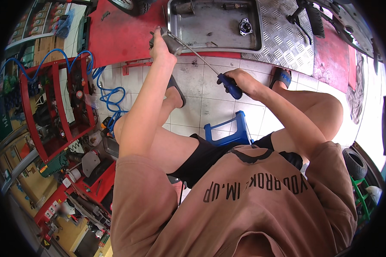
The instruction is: The person uses a screwdriver to pry and manipulate internal components of a small metallic mechanical assembly, placing small parts into a metal tray.
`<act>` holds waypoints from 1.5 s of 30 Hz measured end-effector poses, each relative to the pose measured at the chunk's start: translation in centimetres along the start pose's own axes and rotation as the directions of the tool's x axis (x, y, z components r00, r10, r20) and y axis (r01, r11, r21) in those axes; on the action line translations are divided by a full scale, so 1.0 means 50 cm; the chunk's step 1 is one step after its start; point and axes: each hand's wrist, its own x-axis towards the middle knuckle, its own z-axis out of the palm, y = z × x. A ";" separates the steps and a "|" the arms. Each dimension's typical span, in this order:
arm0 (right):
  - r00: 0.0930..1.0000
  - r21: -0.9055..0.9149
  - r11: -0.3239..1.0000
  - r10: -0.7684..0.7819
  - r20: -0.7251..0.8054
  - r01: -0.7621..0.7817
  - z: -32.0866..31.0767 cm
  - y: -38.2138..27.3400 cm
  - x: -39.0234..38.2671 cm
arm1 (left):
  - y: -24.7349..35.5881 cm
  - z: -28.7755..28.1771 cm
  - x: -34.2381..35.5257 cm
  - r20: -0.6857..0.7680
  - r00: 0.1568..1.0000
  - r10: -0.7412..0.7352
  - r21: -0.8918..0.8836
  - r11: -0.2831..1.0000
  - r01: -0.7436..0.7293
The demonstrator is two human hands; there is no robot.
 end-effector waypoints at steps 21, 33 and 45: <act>0.989 -0.198 0.980 -0.037 -0.146 0.007 0.007 0.023 0.007 | -0.007 0.005 -0.014 -0.042 0.999 0.035 0.034 0.999 -0.033; 0.995 -0.140 0.989 0.041 -0.089 -0.053 0.001 0.017 0.009 | -0.006 0.011 -0.024 -0.036 0.998 0.050 0.044 0.998 -0.048; 0.983 -0.281 0.960 -0.047 -0.180 -0.006 0.015 0.001 -0.009 | -0.011 0.012 -0.025 -0.040 0.997 0.059 0.049 0.997 -0.057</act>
